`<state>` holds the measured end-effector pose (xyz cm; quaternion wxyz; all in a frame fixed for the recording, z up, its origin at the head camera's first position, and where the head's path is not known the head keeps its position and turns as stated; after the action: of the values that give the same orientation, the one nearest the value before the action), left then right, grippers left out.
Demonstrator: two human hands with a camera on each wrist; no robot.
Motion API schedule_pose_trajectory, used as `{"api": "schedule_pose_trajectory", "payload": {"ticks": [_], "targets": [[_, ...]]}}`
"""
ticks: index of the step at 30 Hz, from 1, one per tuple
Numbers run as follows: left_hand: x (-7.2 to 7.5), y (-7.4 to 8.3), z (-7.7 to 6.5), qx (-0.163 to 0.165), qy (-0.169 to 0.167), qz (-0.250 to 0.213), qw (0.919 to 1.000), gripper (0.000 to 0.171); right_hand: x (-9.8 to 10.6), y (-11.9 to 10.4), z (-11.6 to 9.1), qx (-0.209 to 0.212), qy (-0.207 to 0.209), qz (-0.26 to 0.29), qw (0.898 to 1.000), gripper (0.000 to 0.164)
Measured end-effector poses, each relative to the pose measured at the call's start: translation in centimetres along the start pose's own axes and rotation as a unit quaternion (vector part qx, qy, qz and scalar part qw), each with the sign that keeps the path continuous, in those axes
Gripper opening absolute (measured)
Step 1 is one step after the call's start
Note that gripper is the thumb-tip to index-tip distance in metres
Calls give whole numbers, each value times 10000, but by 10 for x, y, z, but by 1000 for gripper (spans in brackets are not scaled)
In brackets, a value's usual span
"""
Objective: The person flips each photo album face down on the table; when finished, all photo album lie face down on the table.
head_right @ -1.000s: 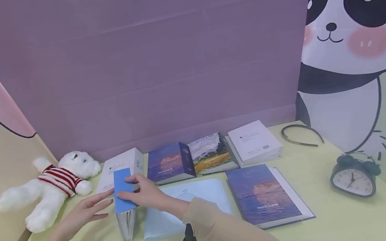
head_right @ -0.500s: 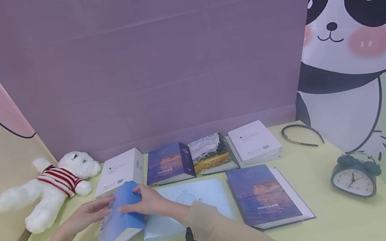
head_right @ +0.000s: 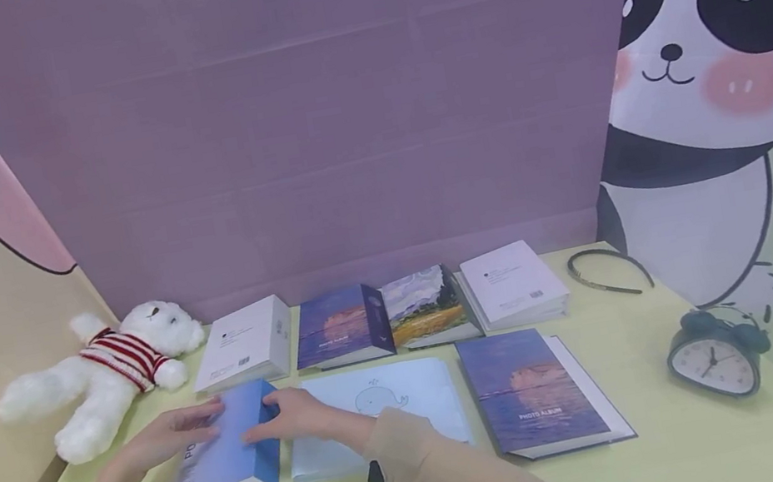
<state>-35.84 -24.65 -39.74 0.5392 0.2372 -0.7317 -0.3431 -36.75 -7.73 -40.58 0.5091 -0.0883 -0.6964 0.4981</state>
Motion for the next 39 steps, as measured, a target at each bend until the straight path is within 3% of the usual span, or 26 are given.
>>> {"api": "schedule_pose_trajectory", "payload": {"ticks": [4, 16, 30, 34, 39], "targets": [[-1, 0, 1, 12, -13, 82, 10000, 55, 0, 0, 3, 73, 35, -226, 9997, 71], [-5, 3, 6, 22, -66, 130, 9999, 55, 2, 4, 2, 71, 78, -46, 9999, 73], [-4, 2, 7, 281, 200, 127, 9993, 54, 1, 5, 0, 230, -126, -93, 9996, 71], [-3, 3, 9, 318, 395, 191, 9985, 48, 5, 6, -2, 263, -175, -45, 9995, 66], [-1, 12, 12, 137, 801, 298, 9962, 40, 14, 3, -7, 516, -105, 294, 9982, 55]]}}
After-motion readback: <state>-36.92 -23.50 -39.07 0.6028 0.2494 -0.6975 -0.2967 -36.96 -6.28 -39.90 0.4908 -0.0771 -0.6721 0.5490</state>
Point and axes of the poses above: each hand's wrist, its own z-axis towards the middle knuckle, its own x-axis out of the back of the hand, y = z × x, the point moved 8 cm from there along z, towards the middle knuckle, and after that the axes turned 9 degrees about x, right-handed, at the moved point
